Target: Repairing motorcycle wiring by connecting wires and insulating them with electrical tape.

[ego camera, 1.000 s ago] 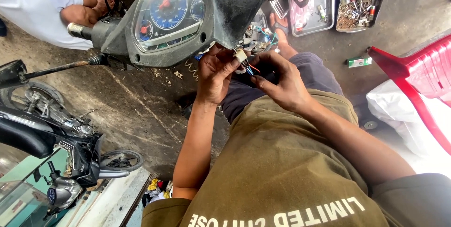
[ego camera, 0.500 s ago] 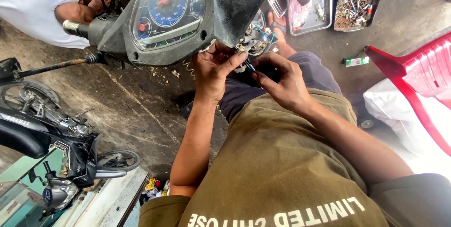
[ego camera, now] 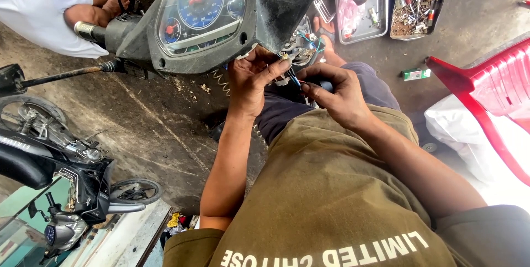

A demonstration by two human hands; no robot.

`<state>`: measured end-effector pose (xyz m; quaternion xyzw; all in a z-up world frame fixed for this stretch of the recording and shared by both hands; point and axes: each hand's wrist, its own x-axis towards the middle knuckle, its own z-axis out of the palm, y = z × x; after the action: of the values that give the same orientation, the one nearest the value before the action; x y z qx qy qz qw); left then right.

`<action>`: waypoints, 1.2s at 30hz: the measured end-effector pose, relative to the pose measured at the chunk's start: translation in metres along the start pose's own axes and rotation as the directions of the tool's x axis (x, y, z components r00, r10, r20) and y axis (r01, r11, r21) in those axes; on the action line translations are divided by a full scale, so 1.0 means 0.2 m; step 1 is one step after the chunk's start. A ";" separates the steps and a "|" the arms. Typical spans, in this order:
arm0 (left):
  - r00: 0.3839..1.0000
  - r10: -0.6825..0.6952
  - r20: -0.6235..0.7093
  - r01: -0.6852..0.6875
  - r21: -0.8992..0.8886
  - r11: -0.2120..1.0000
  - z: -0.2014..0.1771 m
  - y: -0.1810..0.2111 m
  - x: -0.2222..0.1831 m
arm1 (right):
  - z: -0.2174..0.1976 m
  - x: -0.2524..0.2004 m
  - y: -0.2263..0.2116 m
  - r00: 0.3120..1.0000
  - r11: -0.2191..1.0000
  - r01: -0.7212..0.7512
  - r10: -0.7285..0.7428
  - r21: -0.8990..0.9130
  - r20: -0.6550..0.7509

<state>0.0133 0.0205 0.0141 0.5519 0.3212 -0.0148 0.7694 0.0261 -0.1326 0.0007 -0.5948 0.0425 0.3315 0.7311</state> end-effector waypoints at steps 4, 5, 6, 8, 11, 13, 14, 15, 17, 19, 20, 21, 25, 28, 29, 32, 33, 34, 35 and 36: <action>1.000 0.015 0.011 -0.015 -0.002 1.000 -0.04 -0.03 0.01 | 0.03 0.01 -0.10 0.995 0.982 0.098 -0.100 -0.163 -0.003; 1.000 0.012 0.008 -0.012 -0.009 1.000 -0.03 -0.03 0.01 | 0.03 0.00 -0.08 0.992 0.977 0.118 -0.124 -0.179 -0.024; 1.000 0.009 0.005 -0.009 -0.016 1.000 -0.03 -0.02 0.01 | 0.04 0.00 -0.07 0.988 0.972 0.137 -0.148 -0.193 -0.042; 1.000 0.010 0.002 -0.010 -0.007 1.000 -0.03 -0.01 0.01 | 0.04 0.00 -0.07 0.987 0.970 0.143 -0.154 -0.195 -0.040; 1.000 0.011 -0.002 -0.011 0.007 1.000 -0.03 -0.01 0.01 | 0.04 0.01 -0.07 0.987 0.970 0.147 -0.156 -0.194 -0.031; 1.000 0.012 -0.006 -0.011 0.013 1.000 -0.04 -0.01 0.01 | 0.04 0.01 -0.08 0.988 0.971 0.146 -0.153 -0.190 -0.024; 1.000 0.010 -0.004 -0.010 0.009 1.000 -0.04 -0.01 0.01 | 0.04 0.01 -0.08 0.986 0.969 0.158 -0.165 -0.189 -0.018; 1.000 0.008 -0.003 -0.008 0.004 1.000 -0.04 -0.01 0.01 | 0.04 0.02 -0.08 0.984 0.967 0.171 -0.176 -0.188 -0.012; 1.000 0.017 -0.004 -0.017 0.017 1.000 -0.05 -0.04 0.02 | 0.04 0.02 -0.09 0.976 0.955 0.214 -0.219 -0.206 -0.001; 1.000 0.027 -0.009 -0.027 0.030 0.999 -0.06 -0.05 0.02 | 0.05 0.02 -0.09 0.965 0.940 0.257 -0.261 -0.224 0.014; 0.999 0.035 -0.006 -0.034 0.058 0.998 -0.07 -0.05 0.02 | 0.05 0.03 -0.08 0.956 0.922 0.285 -0.293 -0.262 0.007; 0.999 0.042 -0.003 -0.042 0.086 0.995 -0.07 -0.06 0.02 | 0.06 0.03 -0.07 0.946 0.902 0.311 -0.325 -0.299 0.002; 0.999 0.041 0.003 -0.041 0.096 0.995 -0.08 -0.07 0.02 | 0.07 0.03 -0.08 0.899 0.839 0.416 -0.438 -0.352 0.018; 0.999 0.038 0.001 -0.038 0.100 0.994 -0.08 -0.06 0.02 | 0.08 0.03 -0.11 0.888 0.827 0.429 -0.460 -0.364 0.001; 0.999 0.038 -0.001 -0.038 0.103 0.994 -0.08 -0.07 0.02 | 0.10 0.03 -0.15 0.885 0.821 0.434 -0.466 -0.372 0.003; 1.000 0.028 0.002 -0.029 0.110 0.994 -0.08 -0.06 0.02 | 0.09 0.04 -0.09 0.881 0.819 0.441 -0.472 -0.368 0.005; 1.000 0.017 0.004 -0.017 0.115 0.993 -0.08 -0.05 0.02 | 0.07 0.04 -0.04 0.882 0.824 0.441 -0.470 -0.356 0.005; 1.000 0.018 0.004 -0.018 0.114 0.993 -0.08 -0.05 0.02 | 0.07 0.04 -0.04 0.882 0.823 0.442 -0.471 -0.356 0.006; 1.000 0.017 0.006 -0.018 0.117 0.993 -0.08 -0.05 0.02 | 0.07 0.03 -0.05 0.887 0.827 0.433 -0.462 -0.358 0.005; 1.000 0.016 0.008 -0.017 0.120 0.993 -0.08 -0.05 0.02 | 0.08 0.03 -0.05 0.892 0.831 0.424 -0.453 -0.360 0.004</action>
<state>0.0044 0.0316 0.0012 0.5998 0.3126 -0.0295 0.7359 0.0315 -0.1170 0.0106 -0.7224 -0.1253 0.1328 0.6669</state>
